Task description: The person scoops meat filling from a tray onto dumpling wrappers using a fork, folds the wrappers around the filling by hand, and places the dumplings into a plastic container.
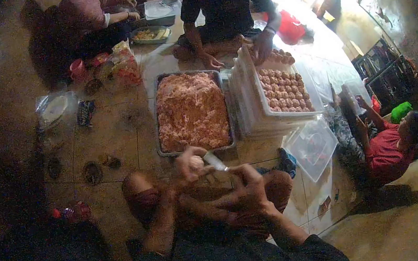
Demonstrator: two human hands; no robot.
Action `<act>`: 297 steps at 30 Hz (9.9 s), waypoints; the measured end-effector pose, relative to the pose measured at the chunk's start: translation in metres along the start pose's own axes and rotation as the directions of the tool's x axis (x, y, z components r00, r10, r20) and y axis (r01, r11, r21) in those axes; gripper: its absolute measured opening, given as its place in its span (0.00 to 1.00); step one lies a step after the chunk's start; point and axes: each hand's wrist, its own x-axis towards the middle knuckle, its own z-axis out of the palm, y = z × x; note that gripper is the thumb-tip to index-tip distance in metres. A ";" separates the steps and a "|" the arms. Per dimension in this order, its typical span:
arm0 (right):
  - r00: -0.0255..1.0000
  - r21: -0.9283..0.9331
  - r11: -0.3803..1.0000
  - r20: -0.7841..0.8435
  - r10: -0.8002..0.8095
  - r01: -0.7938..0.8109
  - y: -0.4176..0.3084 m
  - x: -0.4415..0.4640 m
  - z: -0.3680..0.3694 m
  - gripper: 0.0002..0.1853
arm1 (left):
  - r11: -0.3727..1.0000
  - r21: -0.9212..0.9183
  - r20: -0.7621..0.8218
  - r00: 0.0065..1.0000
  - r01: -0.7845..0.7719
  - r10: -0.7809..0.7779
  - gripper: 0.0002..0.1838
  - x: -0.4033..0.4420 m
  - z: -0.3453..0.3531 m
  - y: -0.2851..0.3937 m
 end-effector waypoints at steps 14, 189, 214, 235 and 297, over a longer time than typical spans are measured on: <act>0.946 -0.258 0.959 -0.322 0.030 -0.118 0.143 -0.023 0.069 0.14 | 0.958 -0.170 -0.035 0.973 -0.230 0.228 0.13 -0.055 0.004 0.030; 0.937 -0.362 0.931 0.313 0.154 -0.032 0.105 0.090 0.015 0.21 | 0.280 0.934 0.240 0.970 -0.222 -0.030 0.26 0.023 0.034 -0.202; 0.963 0.122 0.989 0.265 0.046 -0.081 0.128 0.076 0.019 0.18 | 0.679 0.733 -0.177 0.975 0.041 0.133 0.25 0.062 0.037 -0.154; 0.953 -0.069 0.998 0.301 0.024 -0.003 0.123 0.085 0.028 0.18 | 0.968 -0.126 -0.492 0.833 0.219 -0.253 0.31 0.014 -0.020 -0.213; 0.696 -0.961 -0.082 0.250 -0.673 0.265 0.165 0.169 0.014 0.20 | 0.997 0.018 -0.564 0.822 -0.080 0.076 0.25 -0.015 0.001 -0.090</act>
